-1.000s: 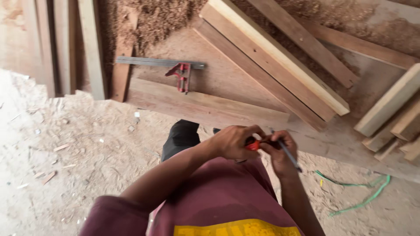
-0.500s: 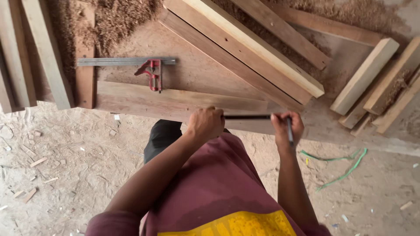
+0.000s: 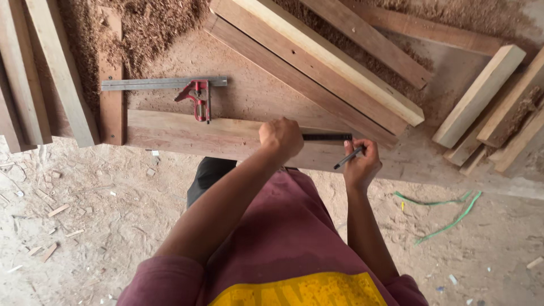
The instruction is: The person measures and marks wooden planks using a metal ruler and a pen. They align the ruler along the plank, mark measurement points, and occasionally use a try square to ensure perpendicular lines. The person repeats this process on multiple planks.
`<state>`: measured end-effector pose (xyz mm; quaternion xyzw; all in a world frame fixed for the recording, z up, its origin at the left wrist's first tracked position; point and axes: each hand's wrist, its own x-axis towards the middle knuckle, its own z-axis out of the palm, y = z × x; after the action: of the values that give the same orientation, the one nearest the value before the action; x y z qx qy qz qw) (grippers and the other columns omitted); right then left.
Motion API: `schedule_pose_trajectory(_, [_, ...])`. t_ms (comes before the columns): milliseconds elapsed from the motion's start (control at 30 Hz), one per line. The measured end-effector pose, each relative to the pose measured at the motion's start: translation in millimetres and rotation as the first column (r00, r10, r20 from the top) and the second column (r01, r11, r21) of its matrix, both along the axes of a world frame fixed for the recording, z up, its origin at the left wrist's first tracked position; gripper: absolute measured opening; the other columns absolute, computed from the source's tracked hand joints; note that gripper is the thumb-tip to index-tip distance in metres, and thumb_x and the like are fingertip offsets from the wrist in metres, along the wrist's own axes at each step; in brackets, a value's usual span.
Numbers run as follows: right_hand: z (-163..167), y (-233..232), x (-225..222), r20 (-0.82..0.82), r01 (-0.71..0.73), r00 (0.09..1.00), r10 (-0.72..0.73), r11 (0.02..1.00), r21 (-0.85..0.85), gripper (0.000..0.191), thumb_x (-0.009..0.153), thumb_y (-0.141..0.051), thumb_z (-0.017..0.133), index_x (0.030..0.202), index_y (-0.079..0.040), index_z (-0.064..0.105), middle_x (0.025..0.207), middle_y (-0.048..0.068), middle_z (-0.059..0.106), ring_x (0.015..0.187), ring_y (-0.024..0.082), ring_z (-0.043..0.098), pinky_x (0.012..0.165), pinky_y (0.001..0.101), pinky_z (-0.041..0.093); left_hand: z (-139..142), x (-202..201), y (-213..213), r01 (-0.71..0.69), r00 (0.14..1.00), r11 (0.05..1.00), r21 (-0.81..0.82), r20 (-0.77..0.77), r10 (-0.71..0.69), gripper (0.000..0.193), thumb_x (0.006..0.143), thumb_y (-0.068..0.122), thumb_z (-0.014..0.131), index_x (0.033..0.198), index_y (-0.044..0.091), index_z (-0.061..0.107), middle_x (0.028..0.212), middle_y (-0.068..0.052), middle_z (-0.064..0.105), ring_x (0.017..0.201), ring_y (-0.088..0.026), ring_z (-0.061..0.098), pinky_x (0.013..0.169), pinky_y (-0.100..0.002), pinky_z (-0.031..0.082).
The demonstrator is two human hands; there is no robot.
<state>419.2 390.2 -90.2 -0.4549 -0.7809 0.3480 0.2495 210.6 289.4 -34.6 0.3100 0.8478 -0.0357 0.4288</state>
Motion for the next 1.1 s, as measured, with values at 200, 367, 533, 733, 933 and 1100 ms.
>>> schedule_pose_trajectory(200, [5.4, -9.0, -2.9, -0.106, 0.021, 0.994, -0.015, 0.998, 0.054, 0.026, 0.094, -0.008, 0.085, 0.106, -0.003, 0.063, 0.103, 0.018, 0.076, 0.108, 0.027, 0.077, 0.088, 0.0345, 0.061, 2.5, 7.3, -16.7, 0.219, 0.976, 0.975, 0.043, -0.025, -0.218, 0.023, 0.092, 0.021, 0.059, 0.1, 0.016, 0.08, 0.103, -0.01, 0.078, 0.097, -0.026, 0.076, 0.074, -0.042, 0.061])
schedule_pose_trajectory(367, [17.1, -22.1, -19.7, -0.257, -0.16, 0.949, 0.181, 0.982, 0.099, 0.028, 0.105, -0.017, 0.073, 0.117, -0.001, 0.055, 0.138, 0.027, 0.064, 0.124, 0.031, 0.068, 0.105, 0.0397, 0.054, -12.4, 15.1, -69.6, -0.042, 0.99, 0.945, 0.325, 0.143, -0.006, 0.03, 0.095, 0.031, 0.055, 0.106, 0.015, 0.078, 0.106, -0.015, 0.076, 0.098, -0.037, 0.072, 0.084, -0.051, 0.057])
schedule_pose_trajectory(533, [-1.9, -32.5, -72.5, -0.525, -0.379, 0.79, 0.318, 0.926, -0.009, 0.043, 0.109, -0.046, 0.055, 0.122, -0.005, 0.056, 0.143, 0.027, 0.062, 0.133, 0.031, 0.065, 0.114, 0.0409, 0.054, -44.8, -7.6, -140.5, -0.15, 0.945, 0.908, 0.39, 0.327, 0.015, 0.032, 0.091, 0.031, 0.059, 0.11, 0.012, 0.076, 0.108, -0.018, 0.074, 0.101, -0.038, 0.07, 0.09, -0.048, 0.055])
schedule_pose_trajectory(733, [3.8, -51.4, -117.2, -0.366, -0.711, 0.636, 0.679, 0.7, 0.063, 0.055, 0.106, -0.054, 0.049, 0.13, -0.005, 0.058, 0.143, 0.02, 0.064, 0.134, 0.036, 0.062, 0.113, 0.0468, 0.048, -26.0, -9.0, -247.3, -0.42, 0.907, 0.847, 0.325, 0.161, 0.388, 0.025, 0.096, 0.027, 0.06, 0.109, 0.013, 0.075, 0.101, -0.014, 0.076, 0.094, -0.035, 0.071, 0.083, -0.046, 0.056])
schedule_pose_trajectory(933, [2.9, -59.7, -143.3, 0.132, -0.786, 0.553, 0.822, 0.463, 0.41, 0.05, 0.092, -0.045, 0.075, 0.12, -0.005, 0.064, 0.123, 0.016, 0.072, 0.12, 0.036, 0.067, 0.098, 0.0486, 0.053, -7.5, 8.5, -276.0, -0.231, 0.87, 0.713, 0.662, -0.186, 0.456, 0.016, 0.09, 0.025, 0.069, 0.101, 0.014, 0.075, 0.102, -0.01, 0.072, 0.09, -0.037, 0.068, 0.077, -0.047, 0.057])
schedule_pose_trajectory(1100, [-7.7, -51.6, -142.0, 0.134, -0.764, 0.47, 0.872, 0.327, 0.556, 0.063, 0.079, -0.045, 0.081, 0.119, 0.001, 0.066, 0.118, 0.02, 0.073, 0.11, 0.036, 0.066, 0.087, 0.048, 0.053, -18.1, 9.0, -240.0, -0.254, 0.823, 0.68, 0.688, -0.215, 0.525, 0.014, 0.094, 0.026, 0.071, 0.102, 0.015, 0.073, 0.099, -0.011, 0.072, 0.089, -0.038, 0.068, 0.077, -0.048, 0.057])
